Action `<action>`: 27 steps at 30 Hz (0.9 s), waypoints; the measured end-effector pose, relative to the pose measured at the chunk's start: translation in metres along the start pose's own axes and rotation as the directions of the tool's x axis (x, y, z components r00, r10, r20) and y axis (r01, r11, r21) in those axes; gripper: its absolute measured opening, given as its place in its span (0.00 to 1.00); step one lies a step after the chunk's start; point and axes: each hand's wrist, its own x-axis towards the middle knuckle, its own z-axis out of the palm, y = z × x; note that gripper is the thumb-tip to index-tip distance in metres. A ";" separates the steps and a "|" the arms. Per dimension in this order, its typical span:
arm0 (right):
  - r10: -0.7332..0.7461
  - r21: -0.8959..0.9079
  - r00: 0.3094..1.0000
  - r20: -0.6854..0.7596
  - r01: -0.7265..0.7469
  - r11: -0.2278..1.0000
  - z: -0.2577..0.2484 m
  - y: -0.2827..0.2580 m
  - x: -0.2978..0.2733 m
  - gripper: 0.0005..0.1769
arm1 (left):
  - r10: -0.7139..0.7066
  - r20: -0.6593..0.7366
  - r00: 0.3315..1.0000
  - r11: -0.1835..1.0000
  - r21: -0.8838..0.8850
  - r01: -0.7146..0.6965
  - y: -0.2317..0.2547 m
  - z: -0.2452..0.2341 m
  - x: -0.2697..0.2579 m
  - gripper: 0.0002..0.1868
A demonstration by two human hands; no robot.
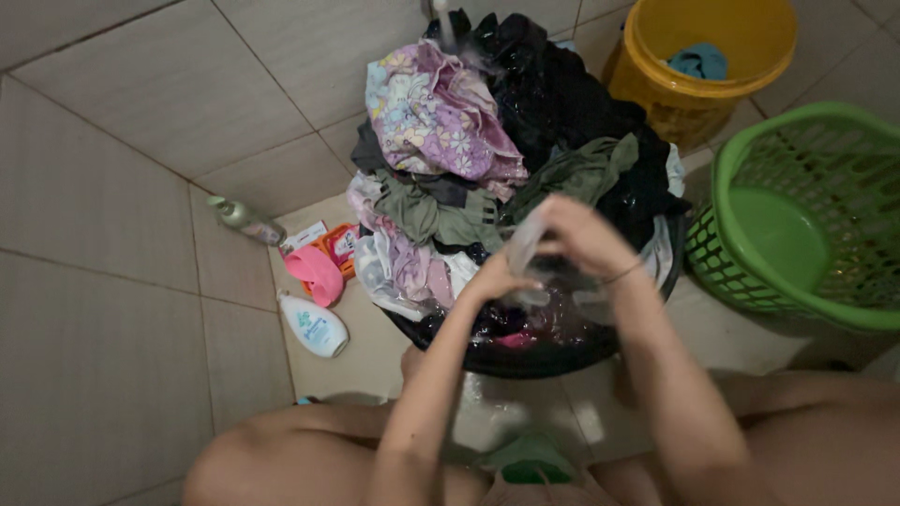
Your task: The person washes various clothes by hand in a black basin filled with water. They scrub and rinse multiple items including a blue cloth, a dark blue shirt, a white cloth, a red shirt, a dark green cloth, and a black cloth, then place them into a yellow bucket.
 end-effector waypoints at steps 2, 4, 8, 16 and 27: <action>-0.148 0.375 0.989 0.000 0.137 0.917 -0.014 -0.021 -0.010 0.11 | 0.003 -0.028 1.000 0.997 -0.081 -0.005 0.022 -0.003 0.000 0.47; -0.251 0.535 0.965 -0.068 0.248 0.808 -0.027 -0.023 -0.014 0.21 | -0.012 -0.111 0.994 0.994 -0.109 0.000 0.049 -0.009 0.003 0.45; 0.253 0.412 0.867 -0.429 -0.061 0.909 0.004 0.012 0.005 0.28 | 0.098 -0.062 0.993 0.438 -0.894 -0.099 0.099 -0.009 0.014 0.28; 0.150 0.389 0.948 0.282 -0.256 0.885 0.022 0.047 0.004 0.30 | 0.308 0.386 0.870 0.884 -0.455 -0.111 0.091 -0.039 0.069 0.15; 0.003 -0.578 0.922 -0.386 -0.244 0.778 0.031 0.189 0.036 0.10 | -0.280 -0.288 0.916 0.830 -0.552 0.080 -0.014 0.025 0.084 0.10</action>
